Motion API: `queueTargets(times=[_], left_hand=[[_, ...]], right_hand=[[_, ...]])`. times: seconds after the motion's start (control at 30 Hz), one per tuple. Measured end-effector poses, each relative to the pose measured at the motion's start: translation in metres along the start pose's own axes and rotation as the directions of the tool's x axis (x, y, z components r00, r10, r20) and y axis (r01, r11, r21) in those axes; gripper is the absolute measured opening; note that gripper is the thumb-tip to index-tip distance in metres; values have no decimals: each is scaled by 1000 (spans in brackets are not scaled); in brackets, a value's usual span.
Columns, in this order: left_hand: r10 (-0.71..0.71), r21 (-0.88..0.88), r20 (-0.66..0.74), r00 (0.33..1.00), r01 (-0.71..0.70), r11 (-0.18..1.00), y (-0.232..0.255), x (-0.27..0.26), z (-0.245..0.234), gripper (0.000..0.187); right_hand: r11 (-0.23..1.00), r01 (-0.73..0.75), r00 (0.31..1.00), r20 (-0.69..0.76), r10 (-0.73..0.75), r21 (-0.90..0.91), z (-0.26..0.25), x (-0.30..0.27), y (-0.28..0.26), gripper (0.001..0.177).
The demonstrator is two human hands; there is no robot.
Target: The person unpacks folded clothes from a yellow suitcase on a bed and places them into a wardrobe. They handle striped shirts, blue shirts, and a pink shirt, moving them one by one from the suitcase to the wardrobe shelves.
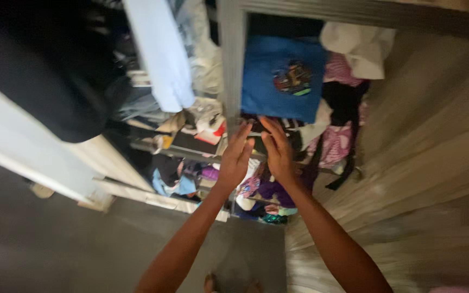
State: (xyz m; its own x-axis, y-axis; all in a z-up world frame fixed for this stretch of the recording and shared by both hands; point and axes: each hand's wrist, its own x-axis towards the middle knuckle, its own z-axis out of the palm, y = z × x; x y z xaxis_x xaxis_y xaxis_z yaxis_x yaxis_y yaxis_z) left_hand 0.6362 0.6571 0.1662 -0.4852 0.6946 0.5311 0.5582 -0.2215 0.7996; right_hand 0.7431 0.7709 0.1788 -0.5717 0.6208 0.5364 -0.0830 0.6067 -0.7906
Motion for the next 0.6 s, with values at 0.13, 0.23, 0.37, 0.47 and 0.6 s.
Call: queueTargets(times=[0.13,0.23,0.37,0.47,0.6], left_hand=[[-136,-52,-40,990,133,990,-19,-50,-59,53],[-270,-129,-59,961,261,957,-34,-79,-118,57],[-409,-248,-104,906,375,893,-56,-127,-200,61],[-515,-252,-220,828,462,850,-69,-182,-266,62],[-666,-429,-323,672,524,736,-83,-253,-352,73]], right_hand=[[835,-464,884,220,413,295,39,-49,-9,54],[908,-353,887,390,247,227,76,-68,6,56],[837,-447,805,549,223,315,141,-92,28,60],[752,-555,730,642,237,354,211,-117,24,61],[673,-656,646,715,268,341,326,-151,-8,66]])
